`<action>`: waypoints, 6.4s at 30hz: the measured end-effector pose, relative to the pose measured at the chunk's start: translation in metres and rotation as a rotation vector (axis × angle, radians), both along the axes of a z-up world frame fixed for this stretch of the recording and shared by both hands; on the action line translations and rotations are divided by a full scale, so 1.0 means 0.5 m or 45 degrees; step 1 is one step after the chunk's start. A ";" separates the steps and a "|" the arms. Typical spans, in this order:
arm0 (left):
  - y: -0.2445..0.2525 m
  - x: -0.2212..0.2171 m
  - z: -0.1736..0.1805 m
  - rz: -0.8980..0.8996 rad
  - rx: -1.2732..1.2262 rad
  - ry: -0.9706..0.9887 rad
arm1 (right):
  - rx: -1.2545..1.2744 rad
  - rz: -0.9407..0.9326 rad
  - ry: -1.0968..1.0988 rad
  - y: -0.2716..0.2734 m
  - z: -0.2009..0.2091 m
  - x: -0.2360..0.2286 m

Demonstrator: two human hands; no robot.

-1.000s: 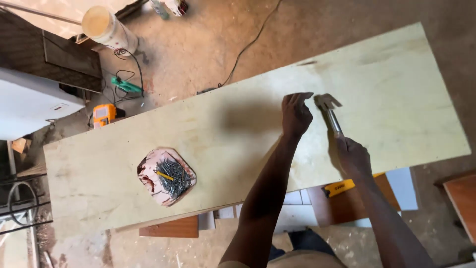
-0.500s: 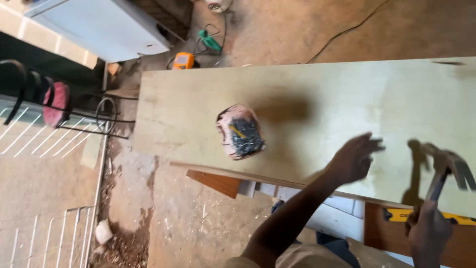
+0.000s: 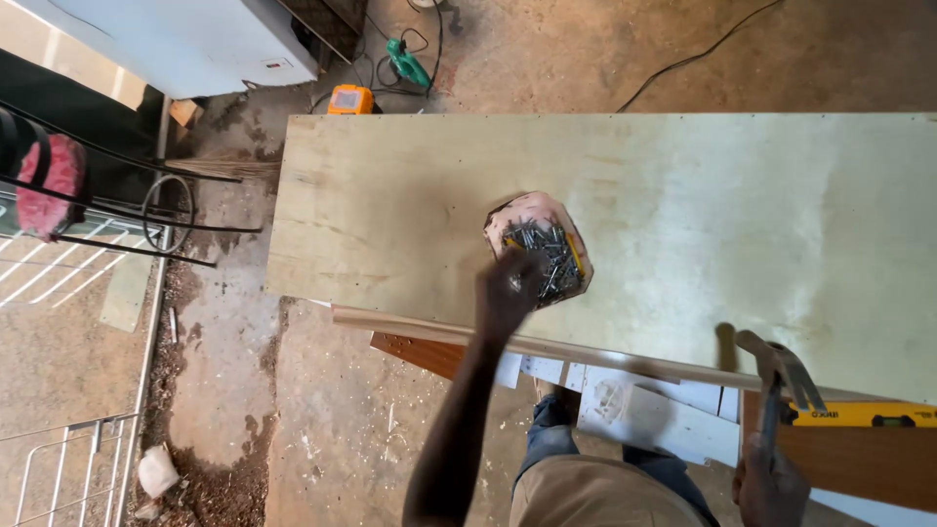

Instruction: Hammering nails into a wooden board to secure a component

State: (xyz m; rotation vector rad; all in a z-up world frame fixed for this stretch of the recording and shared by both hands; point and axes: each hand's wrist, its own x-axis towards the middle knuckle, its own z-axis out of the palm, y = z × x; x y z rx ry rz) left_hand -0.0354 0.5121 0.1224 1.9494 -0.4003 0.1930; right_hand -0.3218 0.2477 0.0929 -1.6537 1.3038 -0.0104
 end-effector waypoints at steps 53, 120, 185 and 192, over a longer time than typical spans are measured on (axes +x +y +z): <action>-0.057 -0.126 0.098 -0.802 -0.273 0.715 | 0.375 0.277 -0.655 0.129 0.135 0.140; -0.223 -0.011 -0.238 -0.406 0.428 -0.542 | 0.172 0.366 -0.423 0.089 0.027 0.089; -0.208 0.002 -0.238 -0.437 0.031 -0.152 | -0.134 0.599 0.404 0.101 0.051 0.175; -0.022 0.077 -0.038 -0.441 -0.170 0.017 | 0.103 0.397 0.122 0.120 0.096 0.183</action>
